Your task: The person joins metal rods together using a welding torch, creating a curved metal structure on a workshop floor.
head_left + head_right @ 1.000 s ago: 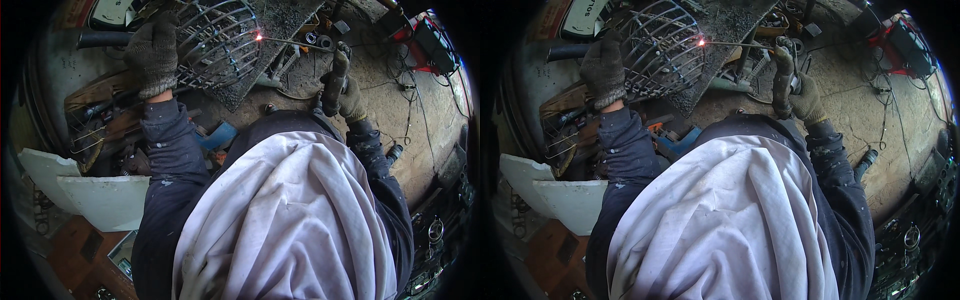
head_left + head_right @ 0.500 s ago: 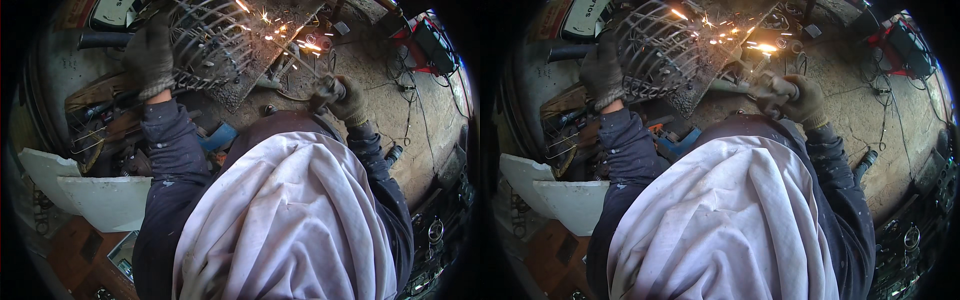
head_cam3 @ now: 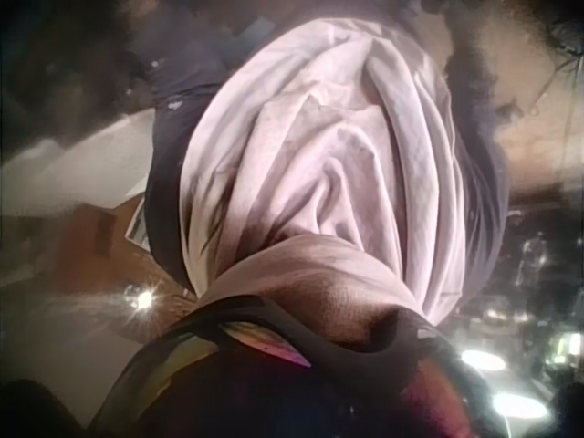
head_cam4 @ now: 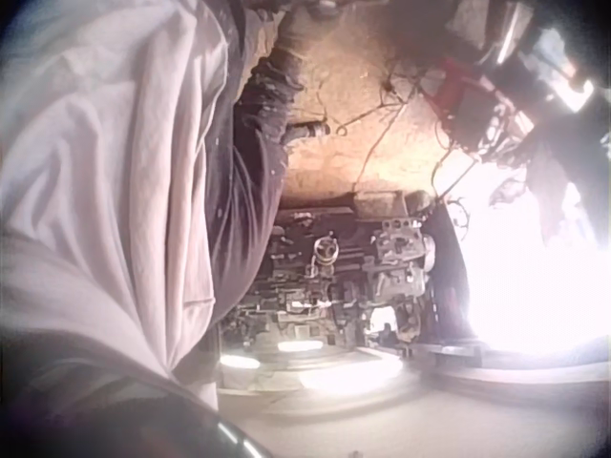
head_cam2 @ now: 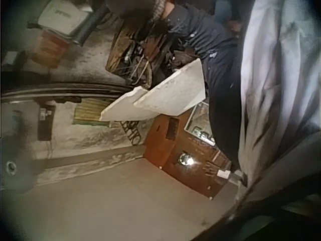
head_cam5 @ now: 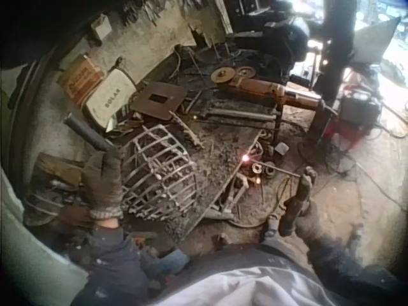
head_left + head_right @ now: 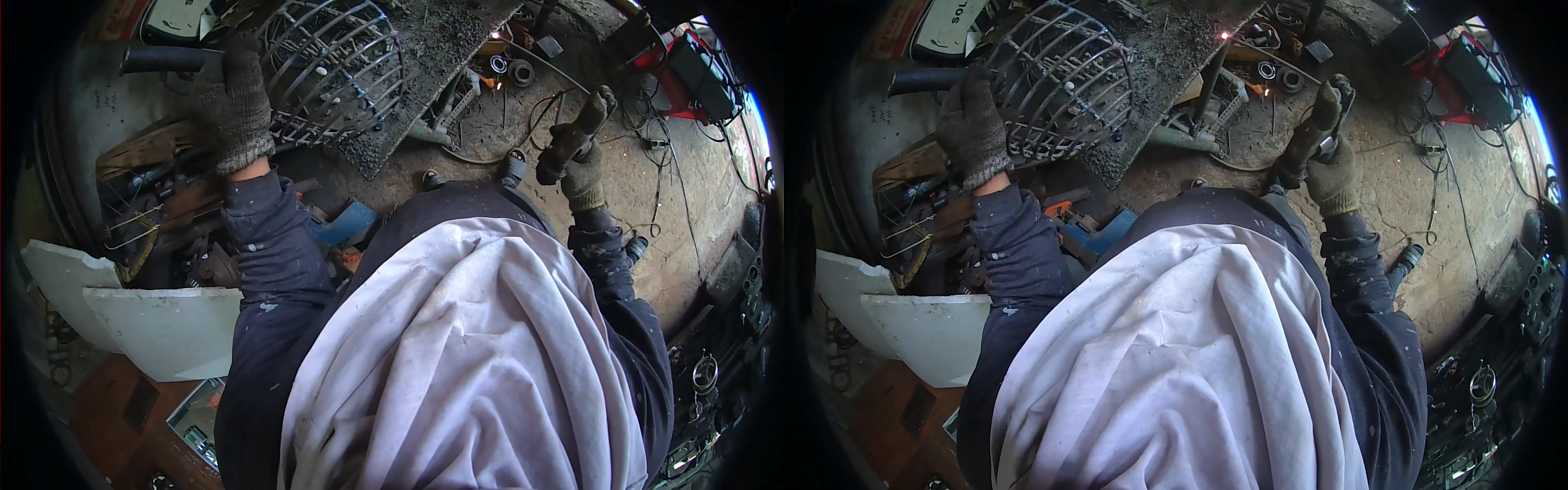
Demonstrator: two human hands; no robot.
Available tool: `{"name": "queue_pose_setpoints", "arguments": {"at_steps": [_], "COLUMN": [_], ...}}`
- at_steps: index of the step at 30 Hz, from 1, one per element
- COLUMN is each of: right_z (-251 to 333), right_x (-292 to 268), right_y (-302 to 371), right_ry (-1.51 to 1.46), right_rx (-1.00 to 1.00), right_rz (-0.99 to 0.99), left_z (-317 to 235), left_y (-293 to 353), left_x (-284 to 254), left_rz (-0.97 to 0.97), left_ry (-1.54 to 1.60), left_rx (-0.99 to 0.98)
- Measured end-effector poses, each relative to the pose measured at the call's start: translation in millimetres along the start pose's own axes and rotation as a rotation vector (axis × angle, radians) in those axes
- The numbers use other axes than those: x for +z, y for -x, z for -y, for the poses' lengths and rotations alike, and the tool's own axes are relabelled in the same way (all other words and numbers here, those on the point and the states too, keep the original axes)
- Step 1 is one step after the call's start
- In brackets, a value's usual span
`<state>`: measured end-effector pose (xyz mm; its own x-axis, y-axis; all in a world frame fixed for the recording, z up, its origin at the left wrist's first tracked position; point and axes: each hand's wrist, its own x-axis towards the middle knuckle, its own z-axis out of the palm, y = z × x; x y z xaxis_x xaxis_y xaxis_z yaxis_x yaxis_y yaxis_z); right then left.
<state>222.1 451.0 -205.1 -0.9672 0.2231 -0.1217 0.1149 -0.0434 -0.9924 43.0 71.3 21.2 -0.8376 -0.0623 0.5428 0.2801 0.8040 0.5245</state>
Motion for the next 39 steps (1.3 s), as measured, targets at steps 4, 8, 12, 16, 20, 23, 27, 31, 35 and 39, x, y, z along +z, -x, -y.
{"name": "queue_pose_setpoints", "arguments": {"at_steps": [4, 8, 12, 16, 20, 23, 27, 31, 35, 39], "right_z": [15, 38, 48, 46, 49, 48, 51, 56, 50, 58], "right_x": [7, 21, 37, 50, 60, 60, 64, 65, 63, 68], "right_y": [6, 11, 13, 5, 3, 3, 2, 1, 1, 0], "right_ry": [-0.025, 0.052, 0.233, 0.165, 0.058, 0.053, 0.078, 0.129, 0.169, 0.165], "right_rx": [0.029, -0.037, -0.076, -0.148, -0.189, -0.089, -0.087, -0.139, -0.158, -0.116], "right_rz": [0.032, 0.066, 0.076, 0.116, 0.134, 0.156, 0.155, 0.152, 0.164, 0.143], "left_z": [-6, -8, 5, -7, -2, -3, -1, -2, 2, 2], "left_y": [4, 0, 0, 1, -1, -3, -4, -4, -5, -3], "left_x": [-1, -5, 3, -4, 1, 2, 4, 1, -1, 4], "left_rz": [0.000, 0.086, 0.014, 0.015, 0.047, 0.058, 0.043, 0.051, 0.054, 0.062], "left_ry": [0.101, -0.166, -0.030, -0.070, -0.009, -0.036, -0.019, -0.071, -0.056, 0.018], "left_rx": [0.066, 0.086, 0.123, 0.076, 0.041, 0.043, 0.061, 0.073, 0.131, 0.026]}}
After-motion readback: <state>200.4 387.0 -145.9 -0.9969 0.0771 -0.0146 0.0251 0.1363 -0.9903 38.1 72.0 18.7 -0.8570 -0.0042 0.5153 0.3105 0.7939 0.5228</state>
